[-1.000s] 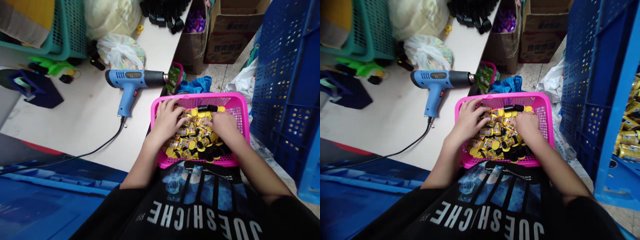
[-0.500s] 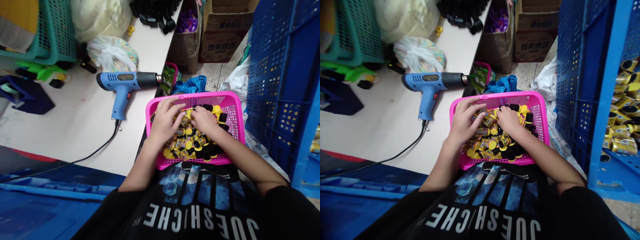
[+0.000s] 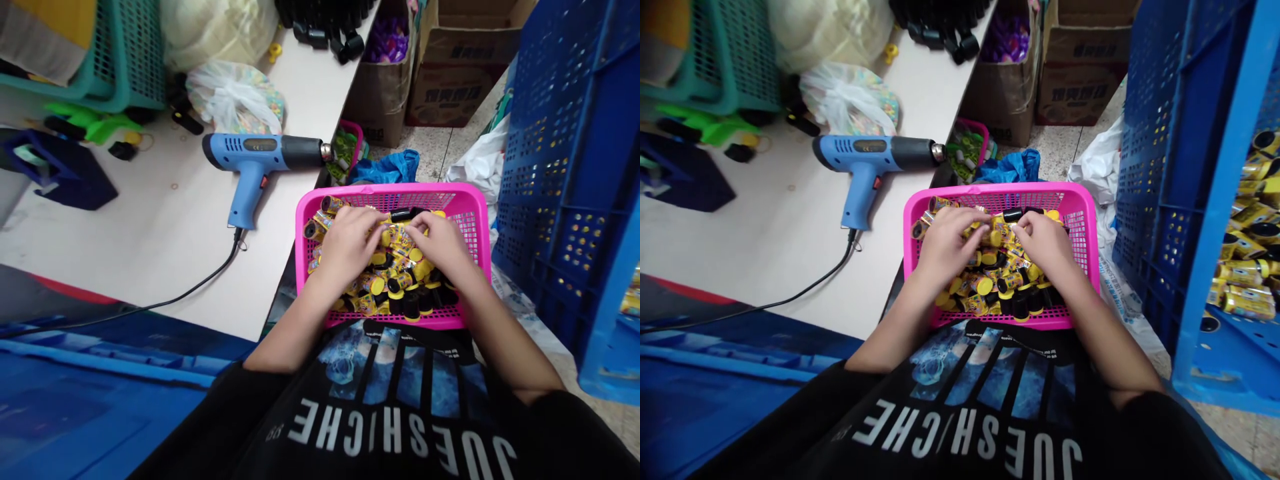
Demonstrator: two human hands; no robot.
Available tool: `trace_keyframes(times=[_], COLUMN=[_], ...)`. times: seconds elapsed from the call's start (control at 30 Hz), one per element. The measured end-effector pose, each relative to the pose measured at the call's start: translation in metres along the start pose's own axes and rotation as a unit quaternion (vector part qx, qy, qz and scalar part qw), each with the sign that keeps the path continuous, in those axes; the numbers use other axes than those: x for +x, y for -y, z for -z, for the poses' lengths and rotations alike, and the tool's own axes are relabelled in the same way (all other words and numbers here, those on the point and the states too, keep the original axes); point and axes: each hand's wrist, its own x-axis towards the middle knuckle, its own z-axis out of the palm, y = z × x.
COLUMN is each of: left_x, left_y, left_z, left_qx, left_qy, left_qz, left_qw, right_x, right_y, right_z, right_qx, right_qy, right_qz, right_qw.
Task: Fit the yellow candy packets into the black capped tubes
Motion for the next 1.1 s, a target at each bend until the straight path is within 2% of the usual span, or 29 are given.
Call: trace_keyframes(times=[0.07, 0.13, 0.27, 0.47, 0.57, 0.6, 0.67, 0.77, 0.8, 0.87, 0.9, 0.97, 1.03, 1.1], left_x=[0.002, 0.003, 0.000, -0.005, -0.006, -0.005, -0.004, -0.001, -0.001, -0.001, -0.002, -0.003, -0.004, -0.005], left_y=[0.002, 0.001, 0.000, 0.011, 0.013, 0.012, 0.009, 0.001, -0.002, -0.008, -0.010, -0.015, -0.018, -0.019], left_z=[0.001, 0.003, 0.004, 0.007, 0.009, 0.009, 0.010, 0.007, 0.006, 0.001, -0.002, -0.006, -0.009, -0.008], left_qx=[-0.010, -0.032, -0.066, -0.093, -0.099, -0.099, -0.100, -0.160, -0.209, -0.330, -0.389, -0.484, -0.536, -0.554], left_qy=[-0.006, -0.011, -0.005, -0.060, -0.066, -0.066, -0.056, 0.001, 0.019, 0.014, -0.004, -0.034, -0.042, -0.037], left_qz=[0.009, 0.021, 0.034, 0.062, 0.062, 0.055, 0.025, 0.001, 0.026, 0.119, 0.172, 0.254, 0.296, 0.306], left_qw=[1.000, 0.999, 0.997, 0.992, 0.991, 0.991, 0.993, 0.987, 0.977, 0.936, 0.905, 0.837, 0.789, 0.773], right_x=[0.004, 0.007, 0.014, 0.017, 0.016, 0.014, 0.008, -0.003, -0.007, -0.012, -0.014, -0.015, -0.016, -0.018], right_y=[0.009, 0.015, 0.011, -0.004, -0.002, 0.001, 0.008, 0.022, 0.026, 0.031, 0.032, 0.031, 0.028, 0.025], right_z=[-0.010, -0.018, -0.023, -0.016, -0.003, 0.004, 0.023, 0.050, 0.055, 0.056, 0.052, 0.038, 0.023, 0.013], right_qx=[-0.141, -0.214, -0.185, -0.200, -0.197, -0.192, -0.177, -0.122, -0.084, 0.046, 0.129, 0.279, 0.360, 0.367], right_qy=[-0.003, 0.012, 0.047, 0.024, 0.003, -0.001, 0.017, 0.075, 0.082, 0.066, 0.058, 0.066, 0.086, 0.085], right_qz=[-0.008, -0.019, -0.004, 0.006, 0.016, 0.040, 0.134, 0.281, 0.297, 0.266, 0.229, 0.147, 0.089, 0.065], right_qw=[0.990, 0.977, 0.982, 0.979, 0.980, 0.981, 0.975, 0.949, 0.948, 0.961, 0.963, 0.947, 0.925, 0.924])
